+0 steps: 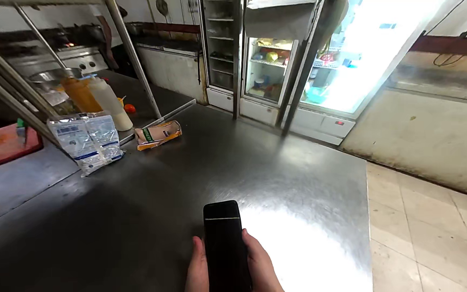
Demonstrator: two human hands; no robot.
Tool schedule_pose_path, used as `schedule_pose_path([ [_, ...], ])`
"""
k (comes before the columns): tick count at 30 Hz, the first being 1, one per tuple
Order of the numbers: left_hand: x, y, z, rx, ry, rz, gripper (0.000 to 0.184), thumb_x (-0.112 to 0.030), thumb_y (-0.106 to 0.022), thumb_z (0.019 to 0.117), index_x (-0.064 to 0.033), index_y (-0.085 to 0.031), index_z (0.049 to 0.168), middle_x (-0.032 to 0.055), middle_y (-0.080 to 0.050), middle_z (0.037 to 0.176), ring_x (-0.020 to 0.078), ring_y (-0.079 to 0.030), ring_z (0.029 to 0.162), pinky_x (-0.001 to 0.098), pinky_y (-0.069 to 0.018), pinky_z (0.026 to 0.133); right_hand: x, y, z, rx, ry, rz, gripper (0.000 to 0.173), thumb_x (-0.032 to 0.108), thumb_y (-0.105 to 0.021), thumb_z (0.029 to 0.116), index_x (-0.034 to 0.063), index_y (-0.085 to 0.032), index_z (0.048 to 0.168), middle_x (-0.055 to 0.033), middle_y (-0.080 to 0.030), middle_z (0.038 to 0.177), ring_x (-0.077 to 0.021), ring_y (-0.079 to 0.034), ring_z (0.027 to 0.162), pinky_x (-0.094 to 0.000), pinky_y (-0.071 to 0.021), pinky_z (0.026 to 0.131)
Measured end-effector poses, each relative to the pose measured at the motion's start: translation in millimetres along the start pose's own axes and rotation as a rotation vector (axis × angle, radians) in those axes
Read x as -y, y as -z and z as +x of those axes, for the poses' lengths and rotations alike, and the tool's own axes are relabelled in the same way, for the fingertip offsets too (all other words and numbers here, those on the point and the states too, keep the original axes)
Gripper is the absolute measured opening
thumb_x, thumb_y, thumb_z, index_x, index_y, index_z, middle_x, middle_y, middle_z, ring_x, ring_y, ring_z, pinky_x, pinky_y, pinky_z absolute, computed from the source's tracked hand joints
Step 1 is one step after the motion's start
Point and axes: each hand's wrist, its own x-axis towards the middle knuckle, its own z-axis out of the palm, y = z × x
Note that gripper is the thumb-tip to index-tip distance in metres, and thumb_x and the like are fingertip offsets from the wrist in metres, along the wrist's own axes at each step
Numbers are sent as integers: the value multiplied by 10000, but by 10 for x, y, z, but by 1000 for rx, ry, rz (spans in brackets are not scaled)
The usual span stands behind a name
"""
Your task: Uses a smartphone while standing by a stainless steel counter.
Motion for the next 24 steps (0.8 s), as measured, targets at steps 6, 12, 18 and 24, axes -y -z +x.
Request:
schedule_pose_path([
  [6,41,14,9,-30,38,17,653,-660,-406,982,-125,-620,1290,98,-728,1165,208,-701,1096,444,-572,964,19,-25,-28,-53,92,-69,816,501,13,1059,42,-660,1103,-95,-749,971,-161,-728,901,-372,-615,827],
  [12,32,43,46,-93,11,1,549,-573,-440,1013,-134,-610,1295,101,-726,1171,212,-698,1103,452,-566,972,-12,-3,46,-88,171,-99,732,442,-26,1060,31,-629,1118,-78,-737,886,-135,-717,800,-339,-611,748],
  [18,25,47,58,-30,10,-33,519,-597,-485,982,-186,-662,1245,74,-736,1163,193,-700,1105,429,-565,979,62,51,25,-44,71,-32,390,270,-337,1031,52,-660,1051,-93,-715,880,-154,-698,818,-359,-593,763],
  [24,40,91,101,183,62,-216,628,-613,-590,916,-124,-671,1301,170,-665,1300,291,-635,1228,475,-515,1039,42,68,-8,85,-10,255,358,300,-377,1047,88,-666,1063,-115,-736,967,-187,-723,903,-384,-602,817],
])
